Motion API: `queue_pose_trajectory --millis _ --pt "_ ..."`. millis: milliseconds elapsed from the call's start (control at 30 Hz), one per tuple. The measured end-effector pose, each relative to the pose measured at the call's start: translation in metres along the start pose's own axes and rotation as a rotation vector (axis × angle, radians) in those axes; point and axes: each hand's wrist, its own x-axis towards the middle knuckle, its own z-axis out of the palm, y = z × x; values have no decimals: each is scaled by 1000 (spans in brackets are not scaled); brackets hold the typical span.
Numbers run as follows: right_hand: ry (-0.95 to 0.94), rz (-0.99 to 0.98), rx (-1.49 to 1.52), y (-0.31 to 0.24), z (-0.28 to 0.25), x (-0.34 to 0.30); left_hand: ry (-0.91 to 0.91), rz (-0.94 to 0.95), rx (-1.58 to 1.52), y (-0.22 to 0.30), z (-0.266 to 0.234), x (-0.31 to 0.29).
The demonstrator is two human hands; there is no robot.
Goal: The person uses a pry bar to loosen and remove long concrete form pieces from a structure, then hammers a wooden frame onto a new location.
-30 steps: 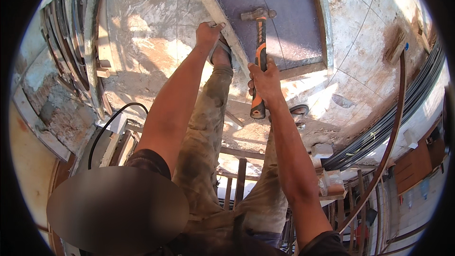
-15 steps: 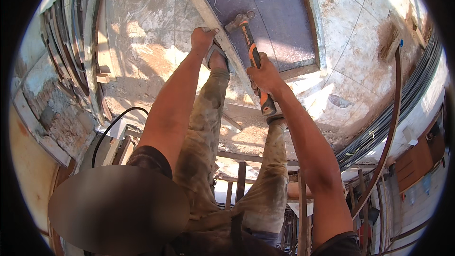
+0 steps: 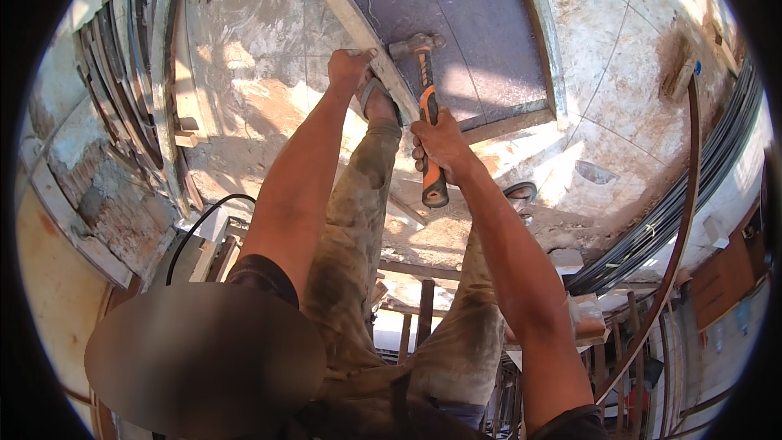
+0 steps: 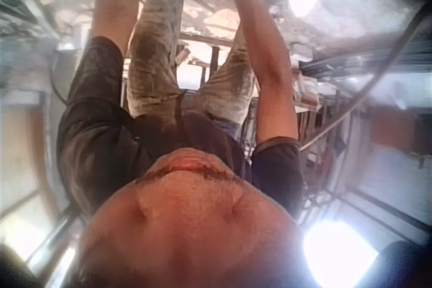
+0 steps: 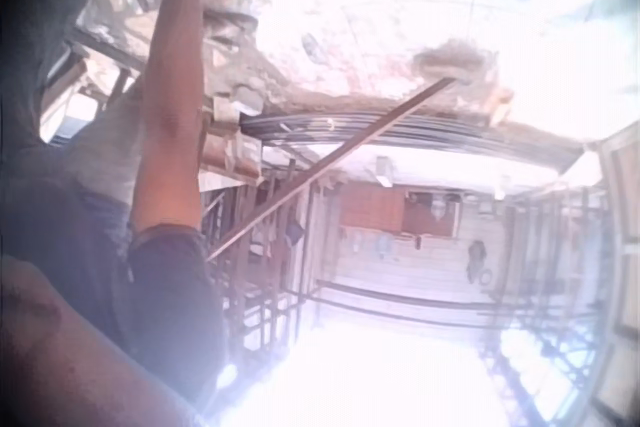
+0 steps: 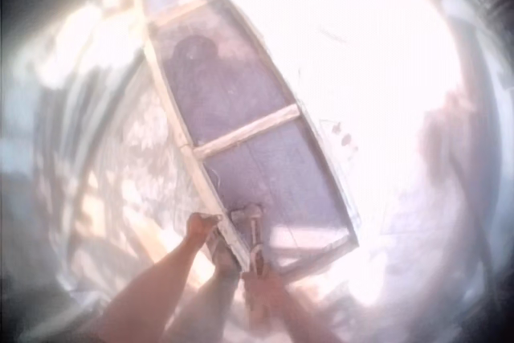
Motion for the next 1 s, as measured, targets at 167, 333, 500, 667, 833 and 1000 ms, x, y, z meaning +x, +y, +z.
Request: queue_pose_trajectory --millis 167,333,500,667,833,1000 --pt "-83 170 250 9 -31 -34 -30 17 -73 6 -4 -8" --pt "96 -35 447 1 -43 -63 177 162 155 17 12 -24" --pt "151 -33 677 14 -70 -107 354 523 493 39 69 -106" --pt "222 83 789 70 -117 -176 -236 568 857 46 150 -191" --pt "354 70 782 147 -164 -193 -430 513 1178 -7 205 -201" --pt "485 -36 854 192 -185 -144 -407 630 1250 -34 203 -191"
